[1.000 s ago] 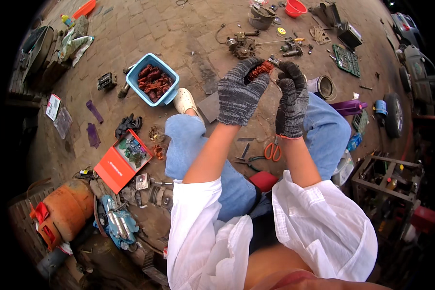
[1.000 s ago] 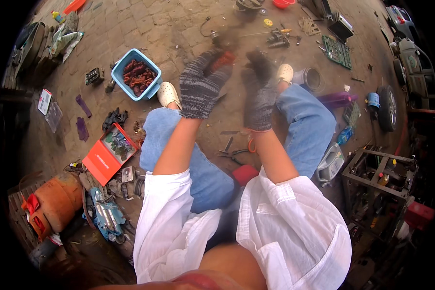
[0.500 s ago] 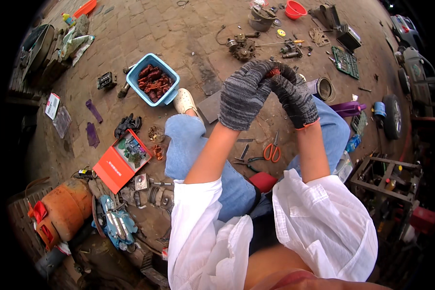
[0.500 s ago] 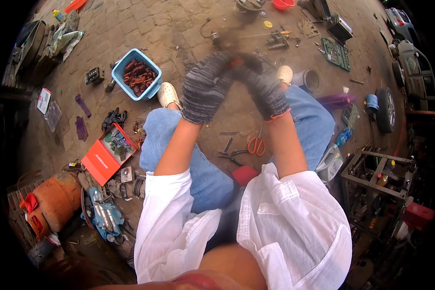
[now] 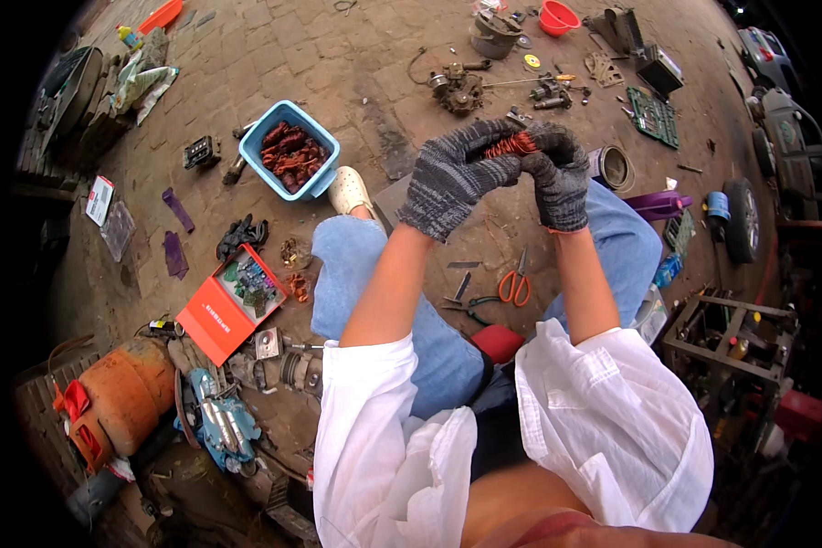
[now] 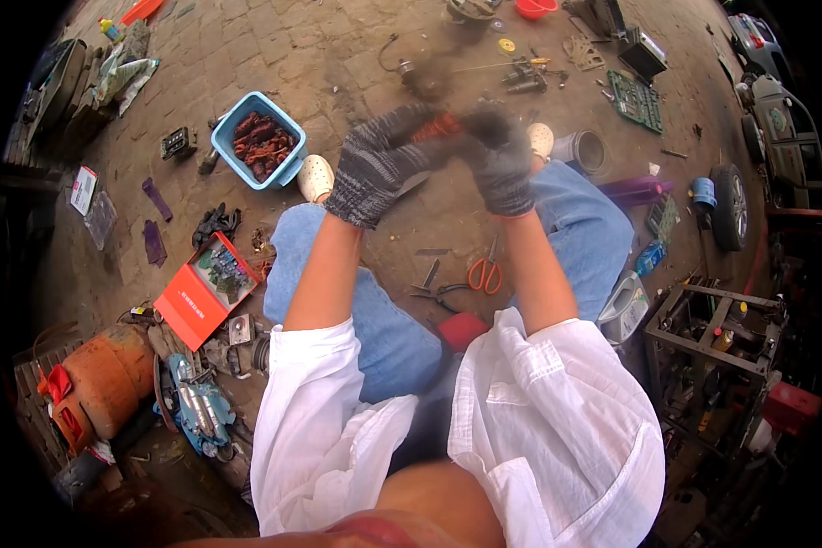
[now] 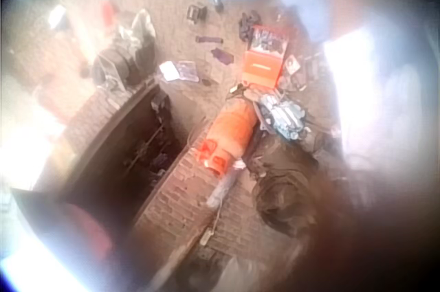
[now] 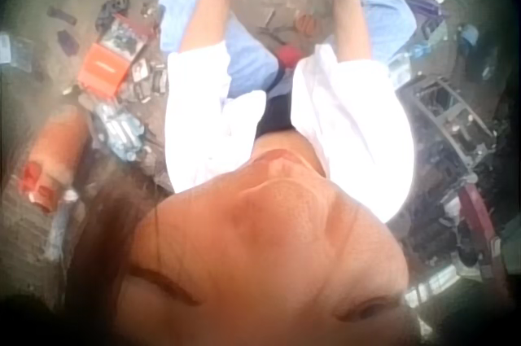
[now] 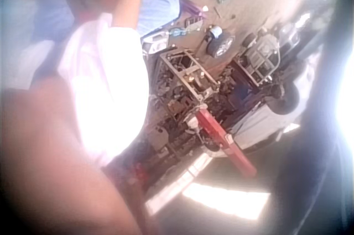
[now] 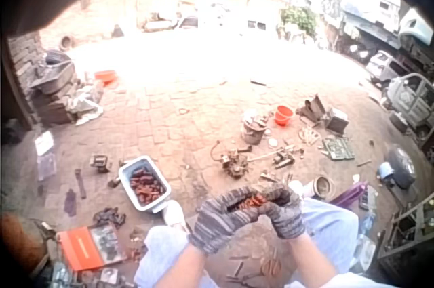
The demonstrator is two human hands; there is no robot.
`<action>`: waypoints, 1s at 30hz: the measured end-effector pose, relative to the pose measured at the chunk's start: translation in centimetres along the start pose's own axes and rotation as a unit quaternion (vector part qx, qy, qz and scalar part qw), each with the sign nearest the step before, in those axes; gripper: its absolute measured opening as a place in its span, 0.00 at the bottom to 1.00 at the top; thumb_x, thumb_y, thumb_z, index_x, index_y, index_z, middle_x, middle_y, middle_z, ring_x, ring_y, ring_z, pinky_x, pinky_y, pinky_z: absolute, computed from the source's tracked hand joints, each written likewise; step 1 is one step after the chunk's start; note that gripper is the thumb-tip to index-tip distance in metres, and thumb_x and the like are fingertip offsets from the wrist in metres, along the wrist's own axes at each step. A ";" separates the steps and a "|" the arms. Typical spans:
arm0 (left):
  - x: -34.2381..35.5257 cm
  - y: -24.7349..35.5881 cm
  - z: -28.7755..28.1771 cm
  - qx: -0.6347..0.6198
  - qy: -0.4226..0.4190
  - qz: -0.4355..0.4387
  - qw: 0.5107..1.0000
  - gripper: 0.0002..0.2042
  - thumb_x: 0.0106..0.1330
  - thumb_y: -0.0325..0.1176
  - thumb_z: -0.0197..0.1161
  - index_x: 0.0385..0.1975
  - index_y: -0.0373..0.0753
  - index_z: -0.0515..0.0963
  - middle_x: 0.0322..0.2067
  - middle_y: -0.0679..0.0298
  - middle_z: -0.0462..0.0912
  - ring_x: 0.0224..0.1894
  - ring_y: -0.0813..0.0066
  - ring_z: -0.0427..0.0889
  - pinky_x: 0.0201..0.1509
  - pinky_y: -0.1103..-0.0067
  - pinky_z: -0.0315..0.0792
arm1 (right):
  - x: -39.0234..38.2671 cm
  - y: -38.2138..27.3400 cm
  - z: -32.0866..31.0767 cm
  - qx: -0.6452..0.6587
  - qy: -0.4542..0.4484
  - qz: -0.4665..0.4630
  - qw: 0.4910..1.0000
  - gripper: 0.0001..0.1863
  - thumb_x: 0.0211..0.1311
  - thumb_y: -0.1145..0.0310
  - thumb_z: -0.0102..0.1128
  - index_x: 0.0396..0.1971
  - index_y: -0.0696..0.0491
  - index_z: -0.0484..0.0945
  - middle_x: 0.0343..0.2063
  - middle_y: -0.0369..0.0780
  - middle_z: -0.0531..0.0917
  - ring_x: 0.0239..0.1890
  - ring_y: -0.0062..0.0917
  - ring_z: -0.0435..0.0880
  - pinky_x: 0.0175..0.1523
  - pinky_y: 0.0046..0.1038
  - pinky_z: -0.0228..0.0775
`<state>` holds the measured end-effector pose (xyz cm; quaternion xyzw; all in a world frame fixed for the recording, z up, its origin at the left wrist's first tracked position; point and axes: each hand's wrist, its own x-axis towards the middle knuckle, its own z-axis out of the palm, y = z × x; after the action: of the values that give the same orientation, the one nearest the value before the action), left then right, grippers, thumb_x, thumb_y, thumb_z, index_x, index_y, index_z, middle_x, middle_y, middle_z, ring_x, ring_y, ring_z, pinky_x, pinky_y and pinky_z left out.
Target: The person sits on the floor and winds a length of copper wire into a compact coil using gloved hands. The person repeatedly twists and shapes the wire, occasionally adjusting the coil's form.
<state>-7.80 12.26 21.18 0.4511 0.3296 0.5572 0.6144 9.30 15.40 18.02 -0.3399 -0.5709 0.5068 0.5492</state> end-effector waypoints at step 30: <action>0.3 -2.7 -0.5 -0.296 0.023 -0.128 0.946 0.17 0.53 0.29 0.62 0.43 0.33 0.72 0.36 0.60 0.78 0.35 0.72 0.78 0.31 0.80 0.72 | 0.1 -1.7 0.7 0.028 -0.021 0.075 0.997 0.11 0.50 0.68 0.63 0.31 0.56 0.73 0.26 0.33 0.76 0.29 0.16 0.73 0.35 0.17 0.66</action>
<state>-7.16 12.68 18.50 0.1903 0.2192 0.5567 0.7784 8.85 14.88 19.76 -0.3555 -0.5407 0.5691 0.5073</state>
